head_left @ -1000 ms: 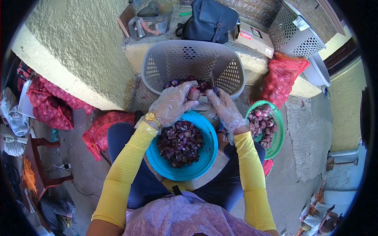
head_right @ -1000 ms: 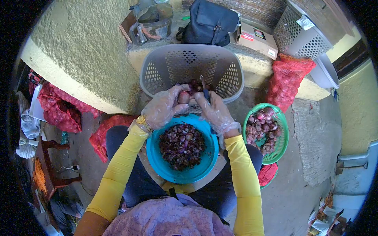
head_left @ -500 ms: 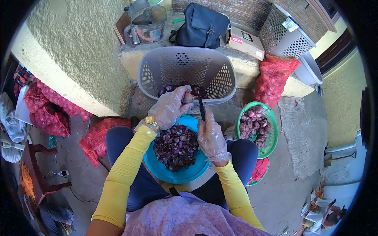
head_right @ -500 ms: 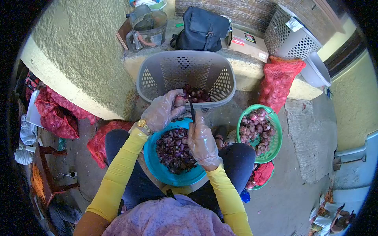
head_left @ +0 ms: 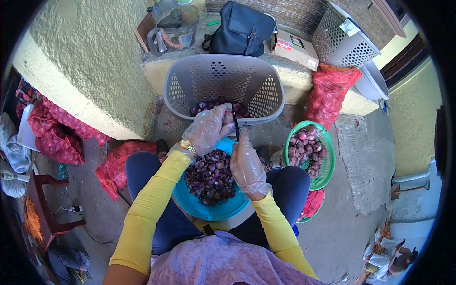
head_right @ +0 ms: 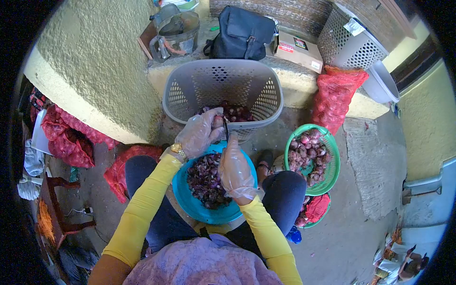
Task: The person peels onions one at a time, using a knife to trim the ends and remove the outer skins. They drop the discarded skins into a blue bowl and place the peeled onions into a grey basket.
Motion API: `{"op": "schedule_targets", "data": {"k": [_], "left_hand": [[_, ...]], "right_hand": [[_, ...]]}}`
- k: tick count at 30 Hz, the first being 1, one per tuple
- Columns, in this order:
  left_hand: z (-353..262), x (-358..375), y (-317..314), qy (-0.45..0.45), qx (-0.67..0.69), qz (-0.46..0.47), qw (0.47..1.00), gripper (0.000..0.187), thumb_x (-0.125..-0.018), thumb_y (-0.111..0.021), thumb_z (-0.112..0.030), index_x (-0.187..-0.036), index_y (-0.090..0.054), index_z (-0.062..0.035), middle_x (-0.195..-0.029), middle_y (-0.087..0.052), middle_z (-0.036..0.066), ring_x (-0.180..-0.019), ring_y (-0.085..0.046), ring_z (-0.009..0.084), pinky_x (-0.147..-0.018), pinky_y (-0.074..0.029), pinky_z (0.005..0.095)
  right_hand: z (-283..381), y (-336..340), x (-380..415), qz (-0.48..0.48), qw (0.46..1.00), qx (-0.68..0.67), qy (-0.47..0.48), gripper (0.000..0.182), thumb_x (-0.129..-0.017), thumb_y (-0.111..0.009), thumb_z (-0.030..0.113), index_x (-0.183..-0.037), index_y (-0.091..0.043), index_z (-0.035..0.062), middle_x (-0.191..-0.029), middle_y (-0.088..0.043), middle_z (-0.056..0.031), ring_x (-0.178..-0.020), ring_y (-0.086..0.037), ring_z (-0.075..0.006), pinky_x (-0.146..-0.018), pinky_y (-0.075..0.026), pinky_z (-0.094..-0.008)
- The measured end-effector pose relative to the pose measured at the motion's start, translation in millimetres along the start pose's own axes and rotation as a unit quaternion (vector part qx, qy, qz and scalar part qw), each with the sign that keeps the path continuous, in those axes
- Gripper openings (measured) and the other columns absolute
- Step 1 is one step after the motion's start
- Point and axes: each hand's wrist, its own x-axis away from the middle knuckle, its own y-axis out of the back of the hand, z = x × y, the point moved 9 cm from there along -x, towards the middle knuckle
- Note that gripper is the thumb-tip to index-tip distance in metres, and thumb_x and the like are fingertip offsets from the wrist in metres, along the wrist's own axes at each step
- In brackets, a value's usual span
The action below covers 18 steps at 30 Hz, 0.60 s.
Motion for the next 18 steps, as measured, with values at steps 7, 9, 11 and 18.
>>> {"op": "schedule_targets", "data": {"k": [7,9,11,18], "left_hand": [[-5.4,-1.0,13.2,-0.002,-0.004,-0.055,0.998,0.049,-0.092,-0.072,-0.016,-0.134,-0.052,-0.0028,-0.098,-0.072,0.014,-0.092,-0.070,0.0367,-0.082,-0.053,0.0488],[-6.9,0.1,14.4,-0.011,-0.003,-0.052,0.999,0.047,-0.093,-0.071,-0.017,-0.134,-0.052,-0.0033,-0.096,-0.072,0.013,-0.091,-0.070,0.0362,-0.083,-0.053,0.0484],[-8.6,-0.2,17.2,0.002,-0.009,-0.056,0.998,0.047,-0.093,-0.070,-0.017,-0.134,-0.052,-0.0032,-0.097,-0.072,0.013,-0.091,-0.070,0.0362,-0.083,-0.053,0.0481],[-7.5,-2.1,36.6,0.007,0.004,-0.089,0.996,0.045,-0.095,-0.067,-0.020,-0.134,-0.053,-0.0028,-0.099,-0.074,0.013,-0.093,-0.069,0.0370,-0.086,-0.053,0.0478]], "right_hand": [[-3.5,-54.8,-13.7,-0.155,0.951,-0.263,0.036,0.043,-0.097,-0.053,0.015,-0.129,-0.065,-0.0108,-0.130,-0.067,-0.0240,-0.124,-0.060,-0.0423,-0.119,-0.033,-0.0554],[-1.0,-55.4,-12.8,-0.174,0.940,-0.292,0.025,0.045,-0.097,-0.053,0.016,-0.131,-0.064,-0.0105,-0.135,-0.065,-0.0248,-0.127,-0.060,-0.0425,-0.119,-0.034,-0.0561],[-6.3,-62.8,-18.2,-0.132,0.914,-0.384,-0.022,0.049,-0.097,-0.052,0.017,-0.136,-0.061,-0.0116,-0.140,-0.061,-0.0281,-0.131,-0.057,-0.0445,-0.118,-0.032,-0.0601],[24.6,-5.1,5.4,-0.151,0.965,-0.199,0.079,0.061,-0.093,-0.058,0.002,-0.147,-0.035,-0.0131,-0.080,-0.069,-0.0286,-0.072,-0.070,-0.0441,-0.061,-0.055,-0.0496]]}}
